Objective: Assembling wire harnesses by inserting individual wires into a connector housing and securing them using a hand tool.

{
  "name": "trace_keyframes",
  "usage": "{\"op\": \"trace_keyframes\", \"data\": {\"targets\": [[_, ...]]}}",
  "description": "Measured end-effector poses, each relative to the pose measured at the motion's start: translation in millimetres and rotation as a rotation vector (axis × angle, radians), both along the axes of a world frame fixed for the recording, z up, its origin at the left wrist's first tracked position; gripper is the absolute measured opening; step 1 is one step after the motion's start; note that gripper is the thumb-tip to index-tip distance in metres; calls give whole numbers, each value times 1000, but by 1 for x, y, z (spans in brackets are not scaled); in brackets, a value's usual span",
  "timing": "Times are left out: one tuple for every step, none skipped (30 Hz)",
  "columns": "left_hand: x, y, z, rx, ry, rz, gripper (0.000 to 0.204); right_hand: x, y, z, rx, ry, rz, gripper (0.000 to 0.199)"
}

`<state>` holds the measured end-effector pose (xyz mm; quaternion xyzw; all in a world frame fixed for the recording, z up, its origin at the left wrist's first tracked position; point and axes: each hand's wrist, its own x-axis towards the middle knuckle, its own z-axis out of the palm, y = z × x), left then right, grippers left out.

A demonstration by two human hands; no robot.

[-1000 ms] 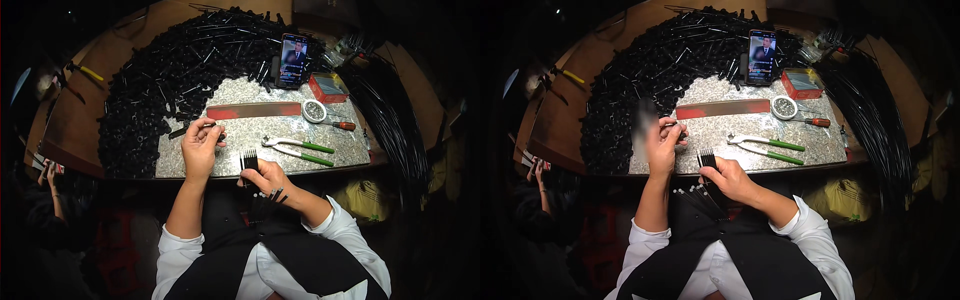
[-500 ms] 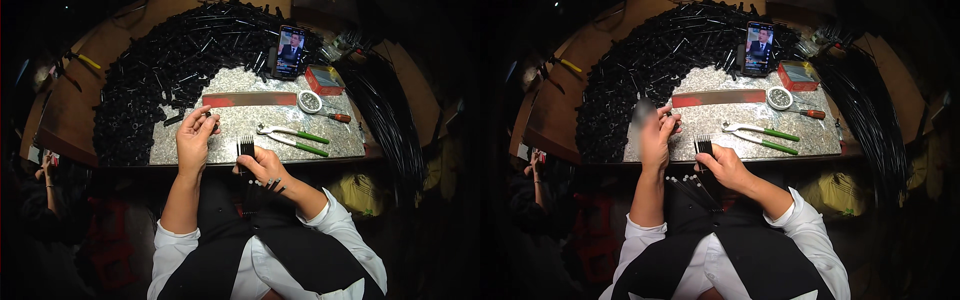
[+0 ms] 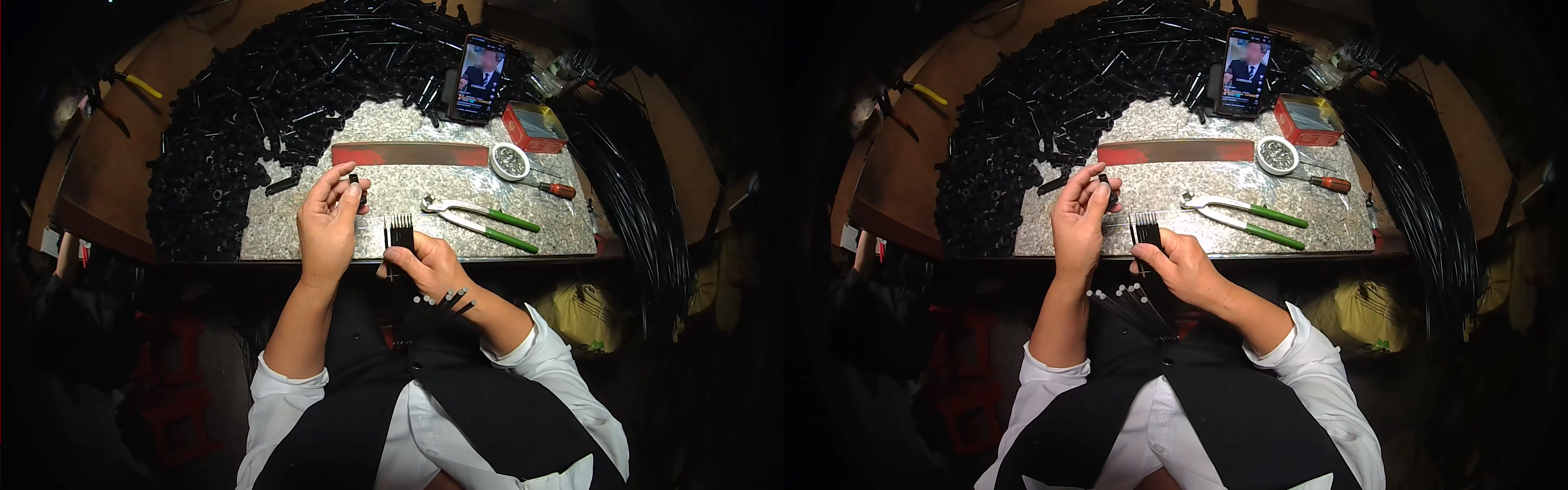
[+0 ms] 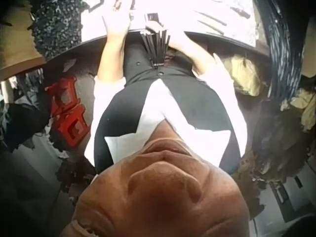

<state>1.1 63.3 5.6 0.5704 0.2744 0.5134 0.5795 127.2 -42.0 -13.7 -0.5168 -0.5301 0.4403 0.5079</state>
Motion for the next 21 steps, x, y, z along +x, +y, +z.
{"op": "trace_keyframes", "data": {"targets": [[0, 0, -1, 16, 22, -7, 26, -1, 0, 1, -16, 11, 3, 23], [0, 0, -1, 15, 21, -6, 26, 0, 0, 2, -31, 22, 5, 23], [0, 1, -1, 2, 37, -16, 25, 0, 0, 2, -33, 21, 7, 23], [0, 2, -2, -12, 52, -25, 25, 0, 1, 1, -26, 17, 9, 23], [-1, 2, -2, -16, 55, -18, 25, -1, 1, -1, -19, 16, 15, 22], [-2, 4, -3, -111, -4, -59, 25, -1, 2, -2, -23, 35, 6, 22], [-3, 6, -3, -206, -64, -99, 25, -1, 3, -5, -29, 54, -2, 22], [-4, 6, -4, -279, -120, -137, 25, -2, 3, -8, -58, 134, -9, 22], [-6, 7, -4, -323, -151, -183, 26, -2, 2, -8, -64, 121, -25, 22], [-7, 9, -4, -367, -184, -228, 27, 0, 1, -7, -70, 107, -41, 22], [-8, 9, -1, -392, -180, -245, 29, 1, 2, -8, -49, 102, -36, 22], [-11, 9, -1, -398, -185, -274, 29, 2, 2, -7, -64, 87, -21, 22], [-14, 9, -2, -404, -191, -304, 30, 2, 1, -5, -79, 70, -8, 21], [-15, 9, -3, -414, -230, -338, 30, -1, 1, -4, -88, 106, -33, 23], [-16, 8, -3, -419, -235, -329, 30, -1, 1, -3, -95, 104, -24, 23], [-17, 8, -3, -438, -237, -355, 30, -1, 2, -2, -77, 83, -25, 23], [-19, 8, -4, -457, -238, -381, 30, -2, 2, -2, -59, 64, -26, 23], [-20, 8, -6, -459, -251, -394, 29, -2, 2, -3, -63, 63, -19, 23], [-21, 7, -5, -460, -254, -387, 29, -3, 2, -3, -73, 78, -20, 23], [-20, 7, -5, -468, -254, -392, 29, -2, 1, -3, -82, 92, -22, 23], [-20, 6, -4, -475, -253, -398, 29, -2, 1, -4, -85, 90, -16, 23]]}}
